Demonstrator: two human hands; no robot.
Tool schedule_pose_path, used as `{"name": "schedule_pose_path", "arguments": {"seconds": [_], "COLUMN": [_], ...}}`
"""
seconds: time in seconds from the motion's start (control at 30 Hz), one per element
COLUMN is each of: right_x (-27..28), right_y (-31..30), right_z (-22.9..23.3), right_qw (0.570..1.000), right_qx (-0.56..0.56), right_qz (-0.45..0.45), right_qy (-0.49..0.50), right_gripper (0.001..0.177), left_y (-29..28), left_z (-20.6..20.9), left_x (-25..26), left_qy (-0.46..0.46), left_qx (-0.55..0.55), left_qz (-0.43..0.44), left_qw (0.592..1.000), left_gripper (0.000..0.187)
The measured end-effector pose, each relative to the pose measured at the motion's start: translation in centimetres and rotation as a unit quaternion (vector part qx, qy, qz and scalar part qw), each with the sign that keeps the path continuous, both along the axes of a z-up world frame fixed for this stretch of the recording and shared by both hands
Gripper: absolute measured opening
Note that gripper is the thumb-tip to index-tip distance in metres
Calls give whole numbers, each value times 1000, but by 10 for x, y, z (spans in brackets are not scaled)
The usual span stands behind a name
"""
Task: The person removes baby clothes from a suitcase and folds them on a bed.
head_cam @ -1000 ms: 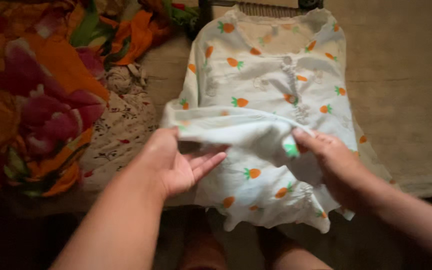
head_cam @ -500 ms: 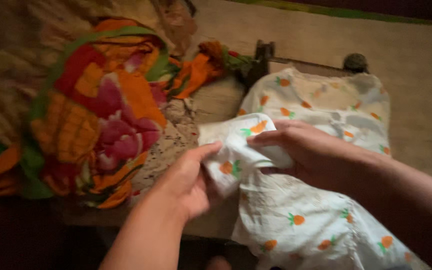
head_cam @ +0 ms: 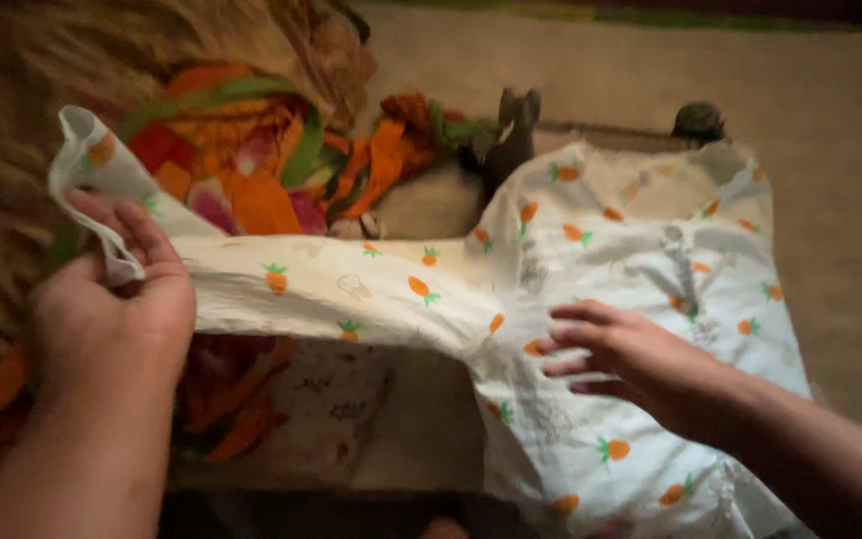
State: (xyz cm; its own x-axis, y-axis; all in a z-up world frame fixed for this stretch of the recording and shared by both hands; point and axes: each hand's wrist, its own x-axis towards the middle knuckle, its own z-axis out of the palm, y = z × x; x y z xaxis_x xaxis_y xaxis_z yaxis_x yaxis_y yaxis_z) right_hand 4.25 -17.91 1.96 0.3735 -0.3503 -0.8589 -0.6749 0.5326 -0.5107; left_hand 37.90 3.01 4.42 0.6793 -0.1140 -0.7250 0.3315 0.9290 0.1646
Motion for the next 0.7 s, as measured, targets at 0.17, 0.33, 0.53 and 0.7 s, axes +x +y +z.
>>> {"name": "schedule_pose_path", "arguments": {"seconds": [0.17,0.33,0.53,0.7], "right_x": [-23,4,69,86], "right_y": [26,36,49,56], "right_z": [-28,-44,-24,11], "right_qw": [983,981,978,954], "right_qx": [29,35,50,234], "right_qz": [32,129,194,96], "right_qy": [178,141,55,-163], "right_gripper": [49,49,58,91], "left_y": [46,99,96,58], "left_z": [-34,-89,-59,-10], "left_x": [-11,-23,-53,-130], "left_qy": [13,119,3,-157], "left_qx": [89,21,-169,-197], "left_qz": [-22,-143,-147,-407], "left_qw": [996,982,975,878], "left_gripper": [39,15,31,48]}}
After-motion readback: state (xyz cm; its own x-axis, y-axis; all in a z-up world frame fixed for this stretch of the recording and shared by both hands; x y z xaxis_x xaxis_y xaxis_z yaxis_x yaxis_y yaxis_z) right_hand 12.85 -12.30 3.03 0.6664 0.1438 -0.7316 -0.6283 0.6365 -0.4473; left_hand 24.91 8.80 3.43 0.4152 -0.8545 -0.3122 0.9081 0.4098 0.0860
